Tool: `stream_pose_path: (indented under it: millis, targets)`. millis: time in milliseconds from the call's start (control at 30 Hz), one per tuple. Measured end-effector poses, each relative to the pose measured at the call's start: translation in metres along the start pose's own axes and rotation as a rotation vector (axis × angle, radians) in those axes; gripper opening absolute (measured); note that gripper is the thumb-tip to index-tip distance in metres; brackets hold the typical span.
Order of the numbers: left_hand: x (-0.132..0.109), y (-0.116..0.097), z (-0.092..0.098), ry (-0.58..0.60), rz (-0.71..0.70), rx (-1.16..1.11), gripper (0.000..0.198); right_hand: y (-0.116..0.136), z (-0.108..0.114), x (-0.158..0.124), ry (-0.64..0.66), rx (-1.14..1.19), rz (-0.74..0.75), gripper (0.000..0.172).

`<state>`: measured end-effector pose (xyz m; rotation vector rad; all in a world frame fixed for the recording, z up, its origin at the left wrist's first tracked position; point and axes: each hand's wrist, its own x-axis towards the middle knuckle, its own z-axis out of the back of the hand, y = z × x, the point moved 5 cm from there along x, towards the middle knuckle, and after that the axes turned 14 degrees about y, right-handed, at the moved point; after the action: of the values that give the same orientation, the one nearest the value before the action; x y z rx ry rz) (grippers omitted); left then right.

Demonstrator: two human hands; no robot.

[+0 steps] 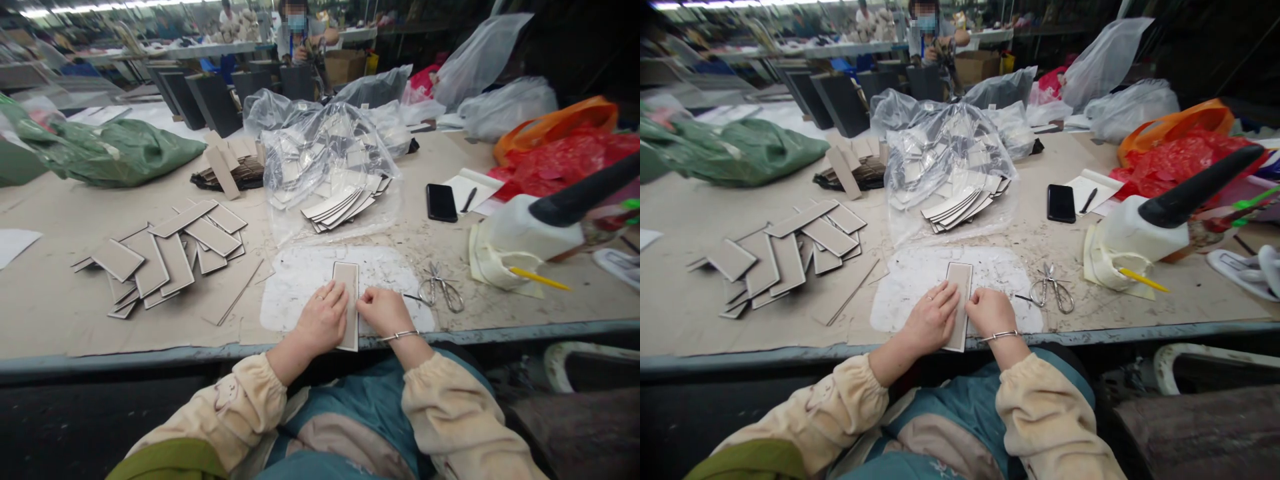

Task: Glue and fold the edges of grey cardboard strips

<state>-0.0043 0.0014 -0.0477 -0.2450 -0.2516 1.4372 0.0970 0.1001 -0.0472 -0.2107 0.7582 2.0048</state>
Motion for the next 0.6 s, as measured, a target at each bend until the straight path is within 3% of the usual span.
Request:
stream_pose_path:
  millis: [133,233,333,467,600]
  targets:
    - [0.0,0.0,0.0,0.002,0.0,-0.001,0.041,0.023,-0.001,-0.006,-0.009,-0.272,0.027,0.02]
    - [0.0,0.0,0.0,-0.007,0.001,-0.016,0.041,0.034,-0.004,-0.01,-0.039,-0.346,0.083,0.023]
    - [-0.001,0.001,0.001,-0.021,0.008,-0.029,0.04,0.022,-0.006,-0.011,-0.025,-0.208,0.079,0.018]
    - [-0.002,0.001,0.001,-0.029,0.011,-0.023,0.039,-0.011,-0.013,-0.009,0.107,0.208,0.071,0.017]
    - [-0.002,0.001,0.001,-0.04,0.018,-0.007,0.035,-0.018,-0.01,-0.016,-0.08,0.175,0.217,0.024]
